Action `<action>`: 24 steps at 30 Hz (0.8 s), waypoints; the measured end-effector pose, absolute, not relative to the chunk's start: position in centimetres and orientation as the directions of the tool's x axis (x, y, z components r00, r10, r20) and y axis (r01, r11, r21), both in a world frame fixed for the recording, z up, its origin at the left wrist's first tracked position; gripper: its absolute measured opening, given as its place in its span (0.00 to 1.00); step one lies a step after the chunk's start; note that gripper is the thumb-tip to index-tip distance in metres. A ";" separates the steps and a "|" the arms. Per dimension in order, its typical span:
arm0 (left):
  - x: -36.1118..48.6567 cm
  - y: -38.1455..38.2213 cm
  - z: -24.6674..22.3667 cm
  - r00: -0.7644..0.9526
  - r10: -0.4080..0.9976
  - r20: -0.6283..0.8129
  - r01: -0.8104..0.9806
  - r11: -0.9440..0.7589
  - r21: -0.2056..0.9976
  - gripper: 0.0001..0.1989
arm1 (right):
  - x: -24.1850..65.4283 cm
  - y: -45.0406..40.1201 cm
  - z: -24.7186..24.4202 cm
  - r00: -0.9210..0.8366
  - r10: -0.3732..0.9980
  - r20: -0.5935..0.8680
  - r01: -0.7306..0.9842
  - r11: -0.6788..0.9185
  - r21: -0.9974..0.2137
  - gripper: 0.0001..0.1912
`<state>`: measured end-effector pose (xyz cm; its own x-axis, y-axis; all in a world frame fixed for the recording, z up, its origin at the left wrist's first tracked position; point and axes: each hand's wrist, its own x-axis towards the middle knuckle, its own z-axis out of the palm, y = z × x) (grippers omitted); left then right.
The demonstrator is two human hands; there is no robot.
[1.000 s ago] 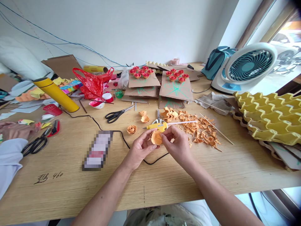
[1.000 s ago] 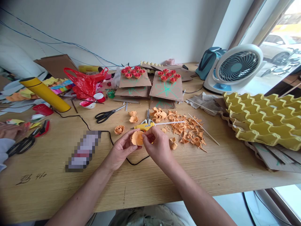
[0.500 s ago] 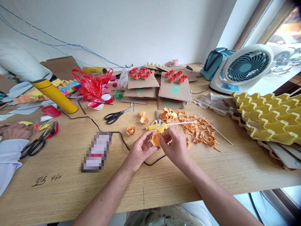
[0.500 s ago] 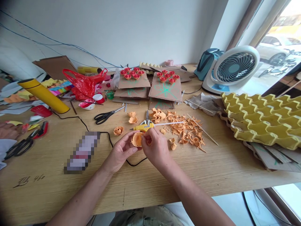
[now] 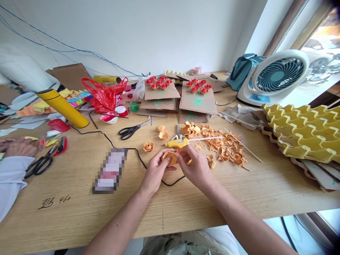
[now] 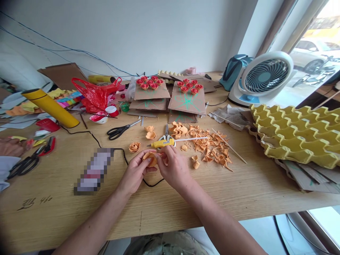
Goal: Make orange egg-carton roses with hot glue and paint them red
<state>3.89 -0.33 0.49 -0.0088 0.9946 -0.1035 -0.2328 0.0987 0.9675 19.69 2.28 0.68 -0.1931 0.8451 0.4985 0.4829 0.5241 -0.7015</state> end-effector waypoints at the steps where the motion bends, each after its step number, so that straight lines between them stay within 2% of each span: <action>1: 3.8 -0.3 0.5 -0.021 0.993 -0.113 -0.224 0.106 0.969 0.17 | 19.8 2.3 0.8 -0.185 0.845 0.503 0.464 0.526 -0.713 0.05; 6: 3.6 -0.1 0.6 -0.037 0.995 -0.095 -0.137 0.089 0.987 0.14 | 20.1 2.7 0.8 -0.189 0.842 0.505 0.403 0.536 -0.742 0.05; 14: 3.5 -0.1 -0.2 -0.002 0.998 -0.062 -0.031 0.061 0.998 0.16 | 19.6 2.4 0.9 -0.283 0.836 0.471 0.293 0.542 -0.787 0.02; 17: 3.4 -0.1 -0.4 0.023 0.999 -0.035 0.037 0.034 0.999 0.15 | 19.5 2.2 0.9 -0.314 0.823 0.474 0.310 0.561 -0.768 0.01; 21: 3.6 -0.4 -0.2 0.064 0.998 0.005 0.159 -0.015 0.987 0.13 | 19.4 2.1 0.8 -0.350 0.794 0.496 0.324 0.600 -0.732 0.05; 24: 3.8 -0.4 0.1 0.035 0.999 -0.030 0.122 0.026 0.992 0.13 | 19.3 2.2 0.6 -0.338 0.791 0.509 0.299 0.603 -0.739 0.06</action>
